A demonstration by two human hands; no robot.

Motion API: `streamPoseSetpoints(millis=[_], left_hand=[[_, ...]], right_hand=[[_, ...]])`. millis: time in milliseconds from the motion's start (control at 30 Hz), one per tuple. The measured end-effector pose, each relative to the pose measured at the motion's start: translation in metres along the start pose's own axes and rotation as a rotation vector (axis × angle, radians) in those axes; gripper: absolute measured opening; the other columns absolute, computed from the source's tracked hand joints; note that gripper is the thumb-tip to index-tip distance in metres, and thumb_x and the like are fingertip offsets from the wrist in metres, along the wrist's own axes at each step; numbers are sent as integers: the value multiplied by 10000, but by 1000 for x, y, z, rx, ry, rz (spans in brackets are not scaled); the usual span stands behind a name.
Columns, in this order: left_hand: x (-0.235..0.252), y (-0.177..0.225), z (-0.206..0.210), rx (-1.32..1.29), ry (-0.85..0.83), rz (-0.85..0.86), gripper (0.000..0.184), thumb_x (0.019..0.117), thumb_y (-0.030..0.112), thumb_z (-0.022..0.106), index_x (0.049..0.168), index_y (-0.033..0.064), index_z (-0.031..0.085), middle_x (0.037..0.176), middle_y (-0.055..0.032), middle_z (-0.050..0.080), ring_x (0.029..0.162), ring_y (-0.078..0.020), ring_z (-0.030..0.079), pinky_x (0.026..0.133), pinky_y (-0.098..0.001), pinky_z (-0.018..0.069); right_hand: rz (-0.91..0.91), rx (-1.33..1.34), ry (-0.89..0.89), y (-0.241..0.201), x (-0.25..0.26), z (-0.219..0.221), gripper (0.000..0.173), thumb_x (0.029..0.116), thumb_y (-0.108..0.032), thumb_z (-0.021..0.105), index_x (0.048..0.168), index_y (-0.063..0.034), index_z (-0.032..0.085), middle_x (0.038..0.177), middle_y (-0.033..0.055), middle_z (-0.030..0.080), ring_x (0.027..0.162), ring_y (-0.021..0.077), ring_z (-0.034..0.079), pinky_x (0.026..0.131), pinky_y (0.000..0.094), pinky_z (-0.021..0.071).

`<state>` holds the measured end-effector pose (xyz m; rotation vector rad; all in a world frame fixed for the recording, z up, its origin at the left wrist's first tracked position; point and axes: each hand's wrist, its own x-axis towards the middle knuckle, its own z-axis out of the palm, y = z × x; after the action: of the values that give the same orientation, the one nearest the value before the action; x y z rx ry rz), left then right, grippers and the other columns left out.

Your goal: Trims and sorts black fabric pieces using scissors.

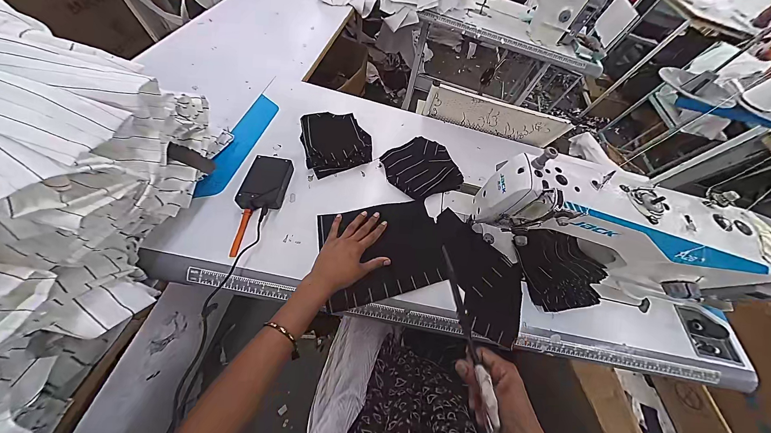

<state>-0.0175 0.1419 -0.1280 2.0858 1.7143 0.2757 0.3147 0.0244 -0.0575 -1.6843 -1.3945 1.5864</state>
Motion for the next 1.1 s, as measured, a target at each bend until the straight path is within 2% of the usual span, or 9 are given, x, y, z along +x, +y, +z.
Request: streamPoseSetpoints(millis=[67, 200, 267, 400, 500, 600, 700, 900, 1100], left_hand=[[-1, -3, 2, 19, 10, 1, 801, 968, 760, 327, 1620, 294, 316, 1703, 17, 231, 1586, -260, 139, 1209, -687, -8], [-1, -3, 5, 33, 32, 11, 761, 984, 740, 313, 1613, 311, 330, 1702, 6, 236, 1584, -275, 144, 1194, -710, 2], [-2, -2, 6, 47, 37, 7, 755, 988, 740, 293, 1613, 317, 329, 1704, 12, 227, 1585, -274, 137, 1194, -710, 1], [-3, 2, 7, 58, 31, 2, 767, 988, 746, 273, 1619, 312, 312, 1707, 1, 217, 1586, -278, 131, 1191, -715, 1], [-5, 5, 6, 50, 23, 3, 810, 961, 777, 302, 1626, 314, 290, 1710, -15, 209, 1586, -296, 125, 1181, -728, -7], [-7, 5, 7, 53, 14, 10, 898, 895, 851, 333, 1629, 337, 271, 1713, -19, 196, 1587, -309, 109, 1173, -740, -15], [-7, 5, 6, 48, 8, 21, 972, 834, 895, 384, 1625, 340, 283, 1713, -30, 193, 1586, -324, 105, 1168, -748, -11], [-8, 5, 5, 51, 3, 28, 1028, 787, 926, 405, 1620, 331, 305, 1713, -30, 192, 1586, -317, 108, 1173, -742, -10], [-8, 6, 5, 52, -13, 33, 1025, 786, 919, 433, 1621, 340, 298, 1714, -38, 186, 1586, -320, 106, 1172, -739, -18]], right_hand=[[101, 44, -123, 13, -17, -4, 228, 964, -302, 676, 846, -126, 593, 565, -79, 571, 452, 24, 544, 451, 200, 471], [164, 160, -158, 30, -36, -1, 235, 1022, -268, 562, 817, -155, 578, 580, -116, 546, 484, -14, 516, 484, 171, 453], [177, 121, -202, 31, -34, 2, 229, 1021, -276, 586, 832, -148, 576, 592, -118, 532, 497, -21, 499, 499, 168, 438], [194, 79, -339, 22, -13, 21, 289, 985, -409, 639, 847, -164, 573, 594, -125, 521, 501, -24, 490, 510, 162, 422], [210, 128, -377, 11, 6, 36, 317, 981, -452, 612, 915, -147, 554, 602, -99, 536, 500, 2, 523, 502, 167, 455], [224, 57, -413, 2, 16, 38, 344, 991, -468, 599, 983, -128, 544, 649, -85, 550, 554, 17, 552, 556, 180, 480], [215, 12, -393, 4, 19, 35, 360, 967, -496, 632, 930, -148, 551, 633, -94, 514, 533, 12, 520, 538, 185, 459], [201, 70, -285, 13, 12, 41, 308, 958, -373, 697, 780, -156, 570, 542, -94, 513, 455, -1, 491, 466, 174, 416], [237, 239, -301, 13, 8, 49, 299, 987, -341, 657, 792, -134, 566, 550, -71, 526, 442, 10, 499, 442, 166, 422]])
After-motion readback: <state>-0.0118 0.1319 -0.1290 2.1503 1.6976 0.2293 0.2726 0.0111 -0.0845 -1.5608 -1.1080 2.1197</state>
